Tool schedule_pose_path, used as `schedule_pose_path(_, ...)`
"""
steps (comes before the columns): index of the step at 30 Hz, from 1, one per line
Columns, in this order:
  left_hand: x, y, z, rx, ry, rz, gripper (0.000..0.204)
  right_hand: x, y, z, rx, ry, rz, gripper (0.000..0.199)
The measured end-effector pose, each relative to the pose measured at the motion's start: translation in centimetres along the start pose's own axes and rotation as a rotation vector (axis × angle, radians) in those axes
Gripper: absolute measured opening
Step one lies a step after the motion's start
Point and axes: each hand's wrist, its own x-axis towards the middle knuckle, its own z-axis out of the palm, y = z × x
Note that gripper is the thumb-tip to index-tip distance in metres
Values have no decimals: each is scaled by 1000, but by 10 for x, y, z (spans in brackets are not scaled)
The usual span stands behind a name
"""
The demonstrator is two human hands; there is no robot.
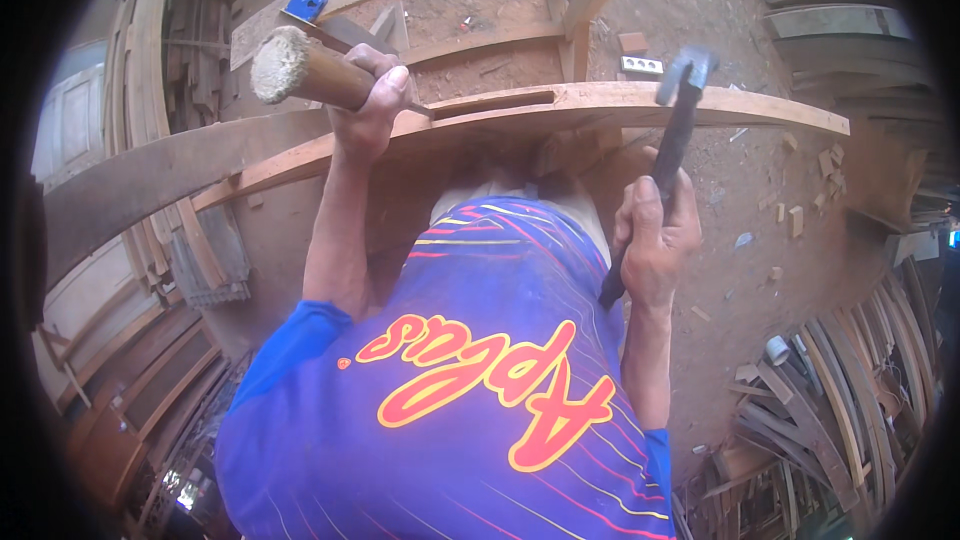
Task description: The person chisels a slot into a wooden piece using a chisel and a hammer, repositions the wooden piece, and chisels the wood further.
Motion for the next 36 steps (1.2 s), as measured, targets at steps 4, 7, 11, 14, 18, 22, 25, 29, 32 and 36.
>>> schedule_pose_path(4,-11,-15,4,279,-80,93,20,4,-8,9,-128,-97,-20,35)
schedule_pose_path(7,-12,-34,17,564,-176,346,18,-2,-25,14,-223,-183,-253,33)
schedule_pose_path(11,-18,-70,10,406,-226,223,38,7,-48,28,-535,-395,-474,33)
schedule_pose_path(14,-17,-72,1,522,-184,245,43,18,-74,47,-716,-534,-459,34)
schedule_pose_path(18,-15,-54,8,422,-154,238,45,18,-103,37,-505,-394,-529,32)
schedule_pose_path(22,-16,-43,17,298,-139,178,46,27,-86,25,-483,-446,-612,23)
schedule_pose_path(25,-20,-38,18,316,-142,92,45,28,-75,52,-985,-687,-480,19)
schedule_pose_path(29,-8,-27,12,410,-182,-33,33,24,-79,54,-737,-578,-233,21)
schedule_pose_path(32,-11,-25,19,256,-79,26,26,20,-84,48,-624,-453,-213,20)
schedule_pose_path(36,-9,-23,17,319,-87,-90,22,18,-88,46,-256,-282,-476,18)
